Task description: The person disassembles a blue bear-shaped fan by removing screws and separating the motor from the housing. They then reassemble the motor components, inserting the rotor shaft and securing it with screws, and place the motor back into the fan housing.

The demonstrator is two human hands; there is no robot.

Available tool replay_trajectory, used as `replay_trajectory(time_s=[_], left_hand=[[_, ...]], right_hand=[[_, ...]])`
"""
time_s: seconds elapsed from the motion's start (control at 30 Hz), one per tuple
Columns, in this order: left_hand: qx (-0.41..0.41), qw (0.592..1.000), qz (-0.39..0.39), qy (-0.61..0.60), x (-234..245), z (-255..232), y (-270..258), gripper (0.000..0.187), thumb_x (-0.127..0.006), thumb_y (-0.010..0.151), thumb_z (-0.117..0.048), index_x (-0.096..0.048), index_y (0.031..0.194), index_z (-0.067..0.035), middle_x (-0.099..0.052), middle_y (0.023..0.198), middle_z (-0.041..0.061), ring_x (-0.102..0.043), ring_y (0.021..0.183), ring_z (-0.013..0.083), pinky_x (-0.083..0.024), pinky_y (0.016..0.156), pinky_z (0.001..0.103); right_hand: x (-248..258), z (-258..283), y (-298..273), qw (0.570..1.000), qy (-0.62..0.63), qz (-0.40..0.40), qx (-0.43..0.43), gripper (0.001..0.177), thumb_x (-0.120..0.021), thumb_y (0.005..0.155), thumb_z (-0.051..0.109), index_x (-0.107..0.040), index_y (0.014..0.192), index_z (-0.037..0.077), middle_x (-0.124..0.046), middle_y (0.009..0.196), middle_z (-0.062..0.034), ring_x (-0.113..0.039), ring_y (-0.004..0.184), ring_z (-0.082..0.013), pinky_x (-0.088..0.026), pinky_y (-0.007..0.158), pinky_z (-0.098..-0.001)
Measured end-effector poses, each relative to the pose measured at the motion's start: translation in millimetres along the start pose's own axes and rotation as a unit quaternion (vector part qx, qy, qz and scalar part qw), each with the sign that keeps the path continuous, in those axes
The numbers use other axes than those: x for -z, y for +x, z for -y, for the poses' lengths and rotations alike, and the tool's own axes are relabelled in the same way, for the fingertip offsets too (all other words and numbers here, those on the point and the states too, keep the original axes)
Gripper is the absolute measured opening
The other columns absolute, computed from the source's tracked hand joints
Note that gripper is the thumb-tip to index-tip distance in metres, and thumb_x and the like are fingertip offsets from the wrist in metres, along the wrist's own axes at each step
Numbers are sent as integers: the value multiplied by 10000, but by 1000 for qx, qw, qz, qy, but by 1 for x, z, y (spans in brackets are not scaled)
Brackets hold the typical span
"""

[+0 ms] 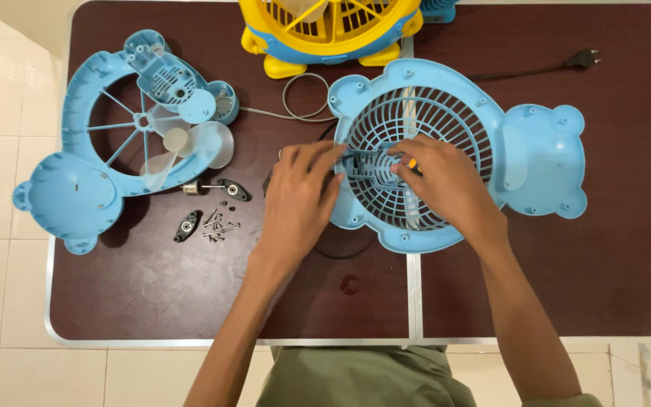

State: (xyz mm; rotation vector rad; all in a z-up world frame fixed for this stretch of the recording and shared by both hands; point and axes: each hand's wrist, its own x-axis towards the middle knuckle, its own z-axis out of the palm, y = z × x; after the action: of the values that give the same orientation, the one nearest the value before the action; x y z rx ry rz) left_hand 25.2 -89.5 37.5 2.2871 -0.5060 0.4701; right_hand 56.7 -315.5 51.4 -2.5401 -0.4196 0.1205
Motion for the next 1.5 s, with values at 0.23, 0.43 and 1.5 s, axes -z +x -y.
replay_trajectory(time_s=[0.23,0.43,1.5], left_hand=[[77,996,52,-10,-2,24,-14,205,-743,908,-119,-742,1105,-66,-723,1017,107,-611,1042,310,-464,895,457],[77,995,35,-52,3,31,-18,139,-743,896,-77,-757,1034,-83,-730,967,64,-623,1022,287,-471,906,428],[238,946,13,-219,7,69,-45,238,-743,922,-55,-703,1157,-56,-705,1062,90,-709,824,169,-560,719,294]], right_hand=[[-22,20,18,996,45,5,81,326,-721,894,157,-722,1204,57,-726,1079,-141,-693,916,-368,-533,808,-454],[-30,27,23,998,22,43,50,217,-729,912,191,-755,1080,55,-719,962,-124,-695,824,-334,-537,752,-439],[-31,50,21,992,109,-12,70,168,-711,971,148,-708,1068,10,-751,895,-130,-697,671,-253,-518,609,-341]])
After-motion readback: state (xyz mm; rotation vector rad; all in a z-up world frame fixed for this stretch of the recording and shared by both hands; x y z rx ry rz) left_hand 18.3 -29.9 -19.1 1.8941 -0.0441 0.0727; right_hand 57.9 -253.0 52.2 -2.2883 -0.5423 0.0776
